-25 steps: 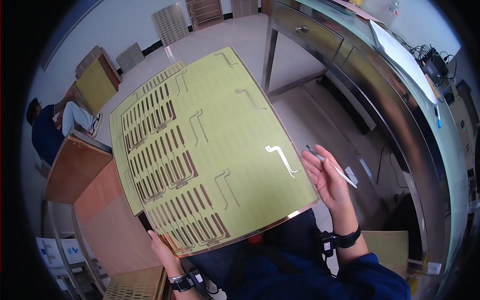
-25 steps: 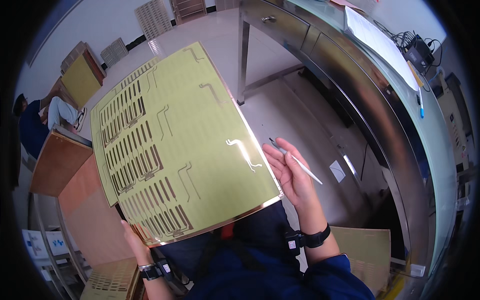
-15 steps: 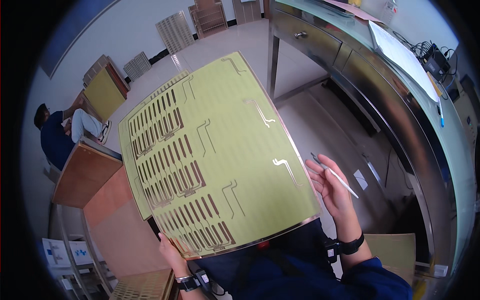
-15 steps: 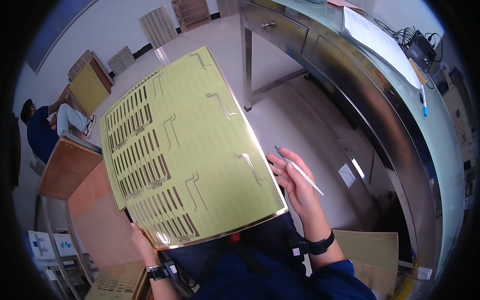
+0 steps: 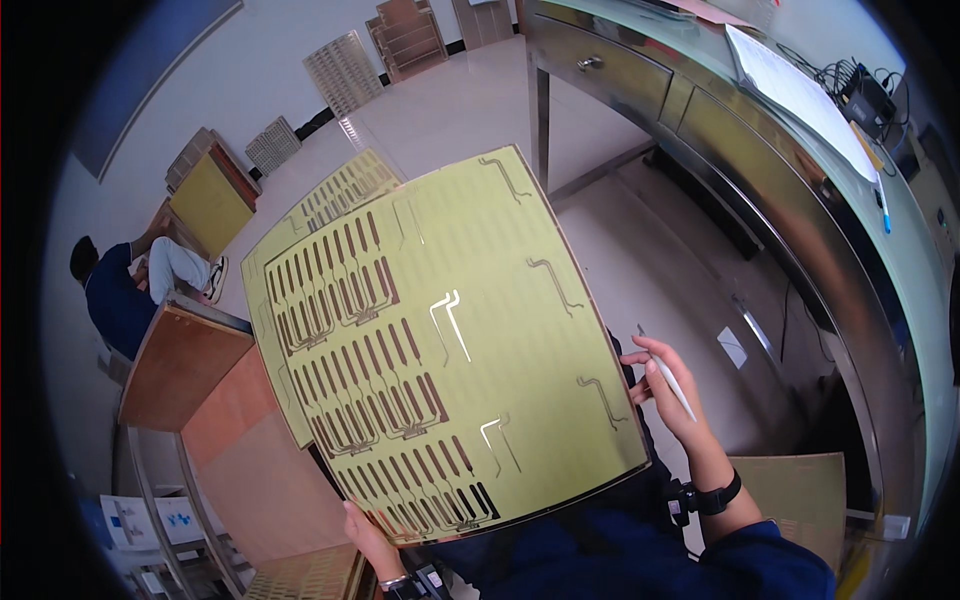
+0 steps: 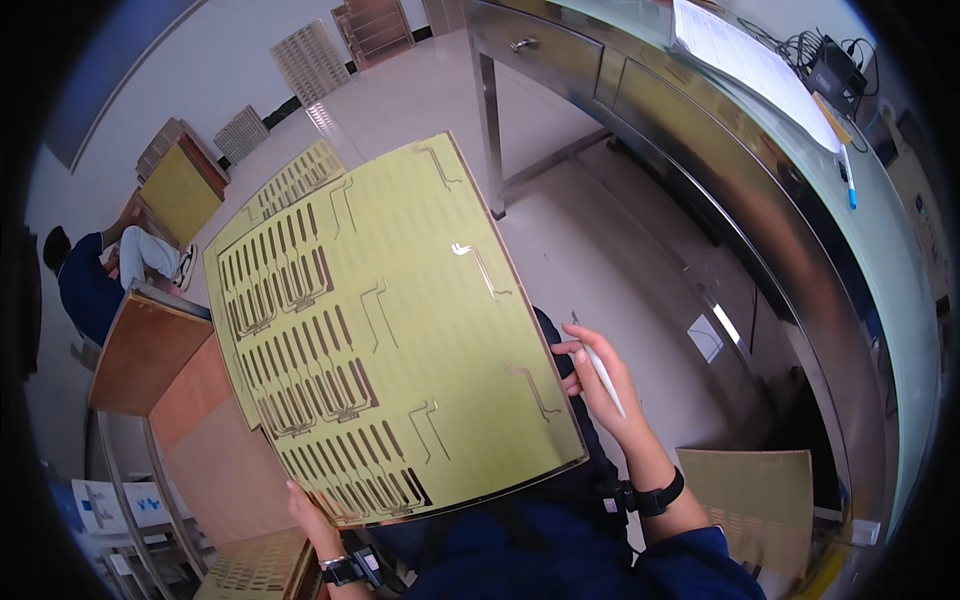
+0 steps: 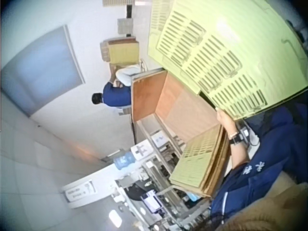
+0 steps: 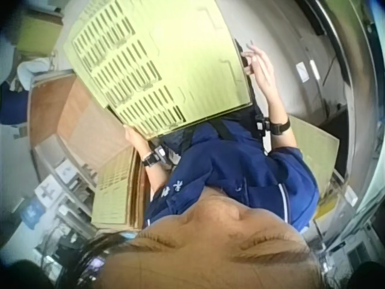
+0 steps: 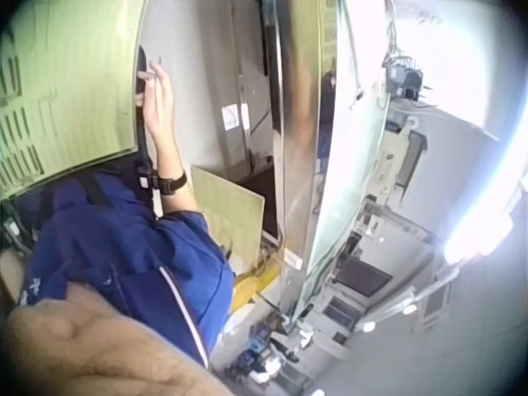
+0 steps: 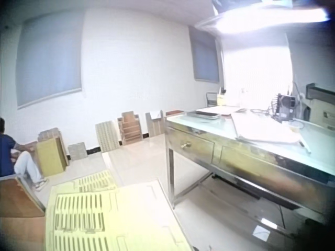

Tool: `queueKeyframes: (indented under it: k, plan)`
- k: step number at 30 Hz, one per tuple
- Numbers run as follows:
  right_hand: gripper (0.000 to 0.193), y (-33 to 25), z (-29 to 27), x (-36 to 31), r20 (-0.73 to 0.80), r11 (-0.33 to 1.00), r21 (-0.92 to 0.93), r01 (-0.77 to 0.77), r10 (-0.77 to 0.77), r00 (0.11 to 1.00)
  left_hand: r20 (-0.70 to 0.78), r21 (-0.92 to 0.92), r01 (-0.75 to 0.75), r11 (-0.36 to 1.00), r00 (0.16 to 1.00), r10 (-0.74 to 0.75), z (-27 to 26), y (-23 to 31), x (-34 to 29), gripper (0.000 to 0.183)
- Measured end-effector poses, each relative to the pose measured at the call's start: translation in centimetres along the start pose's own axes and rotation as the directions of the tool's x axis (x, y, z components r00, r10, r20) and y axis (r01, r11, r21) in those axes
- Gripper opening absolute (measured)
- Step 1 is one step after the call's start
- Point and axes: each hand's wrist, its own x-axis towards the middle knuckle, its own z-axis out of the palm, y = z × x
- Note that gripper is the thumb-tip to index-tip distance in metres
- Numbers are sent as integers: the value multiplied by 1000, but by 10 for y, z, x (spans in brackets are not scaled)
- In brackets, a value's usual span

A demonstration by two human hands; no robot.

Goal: Marking specific lines on metal fabrication sheets using a pen or stylus.

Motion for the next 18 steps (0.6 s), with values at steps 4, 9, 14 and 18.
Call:
queueKeyframes:
  k: [4, 9, 14, 18]
  plan:
    - [28, -5, 8, 10, -70, 820, -416, 395, -461, 885, 9, 30, 32, 999, 999, -32, -13, -1, 7, 46]
    - [17, 1, 24, 16, 93, 643, -475, 601, -642, 761, 10, 105, 24, 994, 1000, -26, -9, -1, 7, 49]
    - [20, 4, 31, 19, 164, 559, -514, 650, -680, 714, -56, 112, 61, 992, 997, -55, 13, 22, -7, 48]
    - [23, 7, 24, 24, 222, 542, -481, 690, -686, 693, -76, 113, 69, 991, 995, -60, 17, 27, -11, 47]
